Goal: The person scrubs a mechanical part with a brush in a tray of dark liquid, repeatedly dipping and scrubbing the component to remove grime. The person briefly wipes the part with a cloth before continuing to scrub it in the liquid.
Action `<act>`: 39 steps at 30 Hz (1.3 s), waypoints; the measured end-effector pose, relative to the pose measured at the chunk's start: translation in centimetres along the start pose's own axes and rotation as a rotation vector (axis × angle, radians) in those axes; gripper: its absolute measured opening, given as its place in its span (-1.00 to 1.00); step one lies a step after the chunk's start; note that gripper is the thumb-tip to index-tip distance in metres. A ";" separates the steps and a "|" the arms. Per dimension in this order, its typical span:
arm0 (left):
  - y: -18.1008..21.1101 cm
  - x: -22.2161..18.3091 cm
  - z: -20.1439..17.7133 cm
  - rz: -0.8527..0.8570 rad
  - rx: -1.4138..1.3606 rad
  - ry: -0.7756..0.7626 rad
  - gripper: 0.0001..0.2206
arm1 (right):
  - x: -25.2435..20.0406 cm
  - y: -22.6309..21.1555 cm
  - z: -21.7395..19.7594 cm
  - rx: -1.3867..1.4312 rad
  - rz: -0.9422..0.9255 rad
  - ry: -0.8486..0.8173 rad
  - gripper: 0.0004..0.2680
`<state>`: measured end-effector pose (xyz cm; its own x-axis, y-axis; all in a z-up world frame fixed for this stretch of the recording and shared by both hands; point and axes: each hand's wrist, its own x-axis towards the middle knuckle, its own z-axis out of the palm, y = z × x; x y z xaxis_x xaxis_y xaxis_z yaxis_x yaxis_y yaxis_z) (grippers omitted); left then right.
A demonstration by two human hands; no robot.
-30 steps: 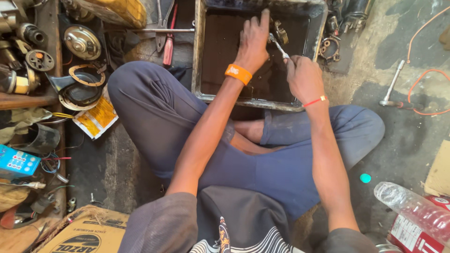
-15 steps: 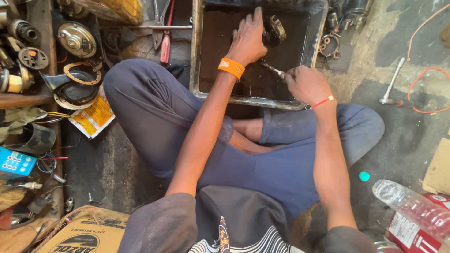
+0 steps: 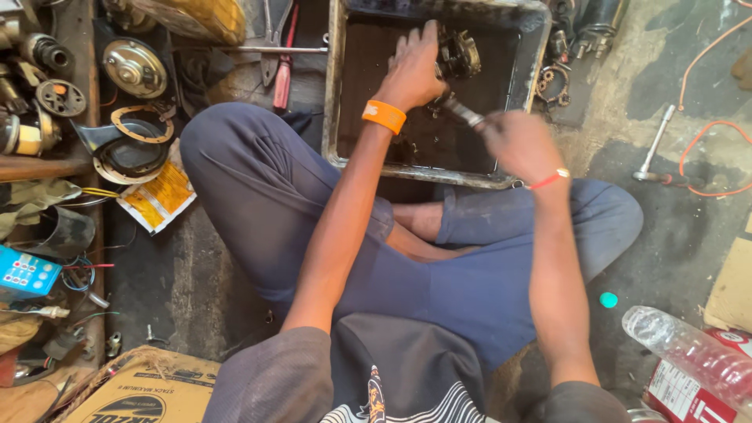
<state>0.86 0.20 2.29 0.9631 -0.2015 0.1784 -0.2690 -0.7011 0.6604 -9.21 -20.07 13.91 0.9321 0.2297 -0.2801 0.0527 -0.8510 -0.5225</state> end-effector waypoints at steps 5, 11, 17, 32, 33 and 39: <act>0.7 -0.3 0.3 -0.115 -0.090 0.015 -0.16 | -1.5 -1.5 -1.6 0.119 -0.015 0.167 -0.78; 0.9 -0.9 0.2 -0.026 -0.047 0.043 -0.20 | 0.0 -3.1 -0.9 0.032 -0.127 0.303 -0.78; 2.6 -1.6 0.9 -0.083 -0.021 0.068 -0.19 | 1.3 -2.5 2.2 -0.033 -0.141 0.299 -0.77; 0.8 -0.8 1.8 -0.117 -0.106 0.097 -0.22 | 2.2 -1.7 2.6 0.175 -0.163 0.344 -0.76; 0.7 -0.8 1.7 -0.130 -0.113 0.097 -0.22 | 2.3 -1.7 2.7 0.198 -0.119 0.303 -0.74; 0.8 -0.8 1.6 -0.065 -0.156 0.109 -0.26 | 1.8 -1.6 2.3 0.175 -0.196 0.365 -0.79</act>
<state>-0.18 -1.29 1.45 0.9758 -0.0781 0.2041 -0.2100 -0.5938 0.7767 -8.40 -17.18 12.42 0.9777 0.1699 0.1238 0.2085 -0.7084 -0.6743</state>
